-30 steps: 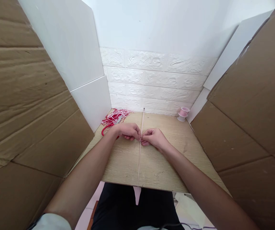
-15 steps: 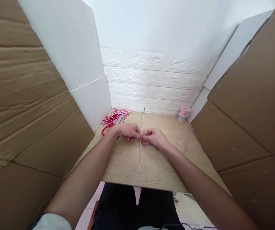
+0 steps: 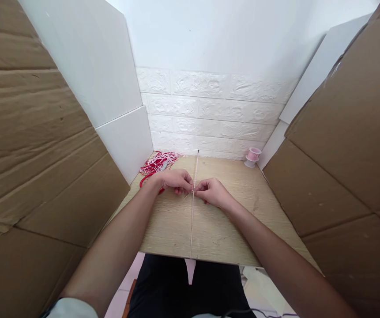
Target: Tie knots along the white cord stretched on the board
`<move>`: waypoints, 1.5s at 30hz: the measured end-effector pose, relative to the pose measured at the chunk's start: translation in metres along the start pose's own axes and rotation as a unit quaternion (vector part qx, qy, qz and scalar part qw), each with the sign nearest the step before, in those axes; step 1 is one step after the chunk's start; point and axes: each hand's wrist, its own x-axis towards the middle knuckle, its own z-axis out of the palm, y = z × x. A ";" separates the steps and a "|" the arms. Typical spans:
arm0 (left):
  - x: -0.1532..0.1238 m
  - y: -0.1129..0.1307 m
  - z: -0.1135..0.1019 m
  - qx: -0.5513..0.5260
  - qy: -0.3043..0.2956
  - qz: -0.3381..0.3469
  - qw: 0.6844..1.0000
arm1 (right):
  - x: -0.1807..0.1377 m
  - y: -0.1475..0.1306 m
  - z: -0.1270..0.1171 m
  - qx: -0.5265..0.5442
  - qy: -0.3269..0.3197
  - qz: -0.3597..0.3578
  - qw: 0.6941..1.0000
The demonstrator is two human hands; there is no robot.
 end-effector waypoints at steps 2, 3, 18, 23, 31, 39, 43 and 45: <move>0.000 0.000 0.000 -0.021 0.021 0.004 1.000 | -0.001 -0.002 -0.001 -0.006 -0.002 0.003 1.000; 0.001 -0.001 0.000 -0.032 0.028 0.006 0.999 | -0.001 -0.002 -0.001 -0.010 -0.003 0.002 1.000; -0.004 0.003 0.001 -0.043 0.039 0.042 0.997 | -0.001 0.000 -0.001 -0.013 -0.018 -0.016 1.000; -0.006 0.006 -0.002 -0.005 0.052 0.021 0.998 | -0.002 -0.002 -0.001 -0.026 -0.014 -0.023 0.999; -0.006 0.004 -0.004 0.023 0.041 0.030 0.998 | 0.000 0.000 0.000 -0.012 -0.020 -0.025 0.999; -0.005 0.006 -0.002 0.034 0.003 0.038 0.999 | -0.002 -0.002 0.000 -0.014 -0.017 -0.026 0.999; -0.006 0.008 -0.001 0.062 -0.014 0.033 0.997 | -0.002 -0.002 0.000 -0.016 -0.011 -0.031 0.999; -0.007 0.008 -0.001 0.076 -0.018 0.027 0.997 | -0.001 -0.002 0.001 -0.016 -0.010 -0.028 0.999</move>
